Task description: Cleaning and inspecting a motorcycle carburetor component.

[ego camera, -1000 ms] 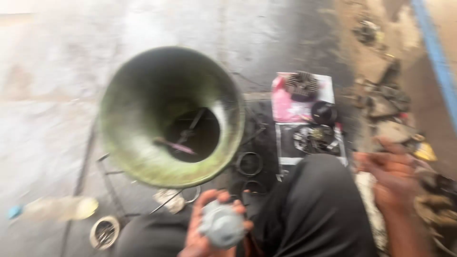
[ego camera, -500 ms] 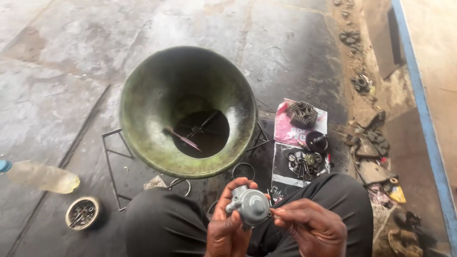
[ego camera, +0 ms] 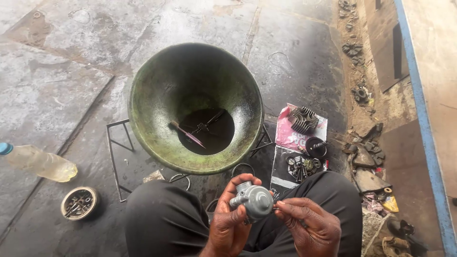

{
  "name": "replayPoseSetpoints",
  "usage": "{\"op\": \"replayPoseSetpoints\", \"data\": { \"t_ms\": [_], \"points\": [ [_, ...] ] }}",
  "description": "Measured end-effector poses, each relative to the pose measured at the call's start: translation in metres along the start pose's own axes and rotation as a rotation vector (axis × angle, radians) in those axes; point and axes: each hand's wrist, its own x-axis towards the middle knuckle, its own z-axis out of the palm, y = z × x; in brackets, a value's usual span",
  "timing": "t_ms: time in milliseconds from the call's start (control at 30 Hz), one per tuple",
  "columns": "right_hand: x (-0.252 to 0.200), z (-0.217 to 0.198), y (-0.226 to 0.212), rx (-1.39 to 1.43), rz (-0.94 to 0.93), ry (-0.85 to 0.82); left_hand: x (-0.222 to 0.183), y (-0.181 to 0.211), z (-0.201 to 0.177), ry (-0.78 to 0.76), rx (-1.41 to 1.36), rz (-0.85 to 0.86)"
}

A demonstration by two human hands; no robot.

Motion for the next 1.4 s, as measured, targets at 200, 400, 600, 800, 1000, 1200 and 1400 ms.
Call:
{"op": "replayPoseSetpoints", "data": {
  "t_ms": [200,400,600,800,1000,1200,1400],
  "points": [
    [0.005,-0.001,-0.003,-0.114,0.015,0.008,0.003,0.002,-0.005,-0.006,0.011,-0.023],
    [0.009,-0.002,-0.011,-0.175,-0.073,-0.068,0.003,0.003,-0.011,0.001,0.028,-0.02],
    [0.009,-0.008,-0.009,-0.212,-0.082,-0.181,0.0,0.005,-0.011,0.032,0.03,-0.034],
    [0.015,-0.025,-0.002,-0.132,0.039,-0.292,-0.002,0.0,-0.011,0.055,0.048,-0.049],
    [0.029,-0.053,0.005,0.128,0.403,-0.275,-0.003,-0.008,0.002,0.005,0.068,-0.075],
    [0.047,-0.081,0.009,0.186,0.425,-0.441,-0.01,-0.022,0.006,-0.092,0.06,-0.178],
    [0.09,-0.06,-0.049,-0.026,0.179,-0.859,-0.016,-0.036,0.003,-0.131,0.09,-0.296]
  ]
}}
